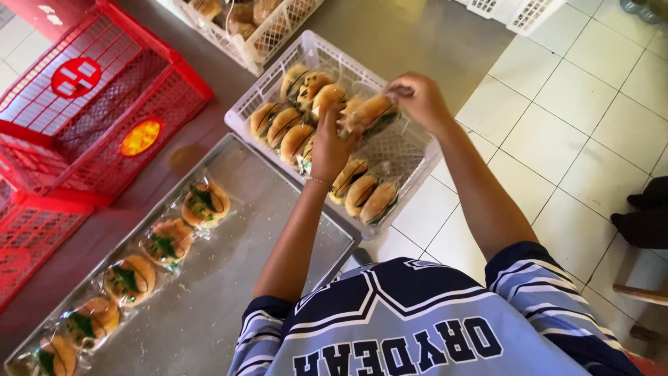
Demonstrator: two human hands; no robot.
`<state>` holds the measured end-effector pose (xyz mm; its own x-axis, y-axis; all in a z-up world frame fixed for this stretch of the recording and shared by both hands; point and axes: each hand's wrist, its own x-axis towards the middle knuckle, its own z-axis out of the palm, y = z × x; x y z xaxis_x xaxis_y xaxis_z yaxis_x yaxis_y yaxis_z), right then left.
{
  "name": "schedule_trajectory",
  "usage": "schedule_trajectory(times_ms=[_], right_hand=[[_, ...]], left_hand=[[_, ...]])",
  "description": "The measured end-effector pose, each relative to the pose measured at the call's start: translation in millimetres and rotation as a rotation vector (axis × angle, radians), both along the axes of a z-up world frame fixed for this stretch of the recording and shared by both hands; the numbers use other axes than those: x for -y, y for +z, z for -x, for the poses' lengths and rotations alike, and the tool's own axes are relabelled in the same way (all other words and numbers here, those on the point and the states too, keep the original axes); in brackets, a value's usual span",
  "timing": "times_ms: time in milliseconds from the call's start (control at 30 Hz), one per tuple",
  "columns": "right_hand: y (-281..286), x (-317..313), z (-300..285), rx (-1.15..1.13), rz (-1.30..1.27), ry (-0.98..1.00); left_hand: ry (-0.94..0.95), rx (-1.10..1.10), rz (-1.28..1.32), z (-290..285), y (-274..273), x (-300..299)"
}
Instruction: Organize packaged baked goods into crates.
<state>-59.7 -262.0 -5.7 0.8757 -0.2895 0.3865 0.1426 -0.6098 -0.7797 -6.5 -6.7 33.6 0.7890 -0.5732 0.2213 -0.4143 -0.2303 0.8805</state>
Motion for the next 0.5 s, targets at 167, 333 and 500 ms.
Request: schedule_trajectory(times_ms=[167,333,500], right_hand=[[-25.0,-6.1,-16.3,0.007,0.049,0.091],[-39.3,-14.2,-20.1,-0.016,0.205,0.126],[-16.5,-29.2,-17.4,-0.033,0.585,-0.103]], left_hand=[[0.033,0.112,-0.206,-12.3,-44.3,12.9],[0.036,0.137,-0.322,-6.7,-41.2,12.7],[0.107,0.247,-0.292,-9.2,-51.7,16.6]])
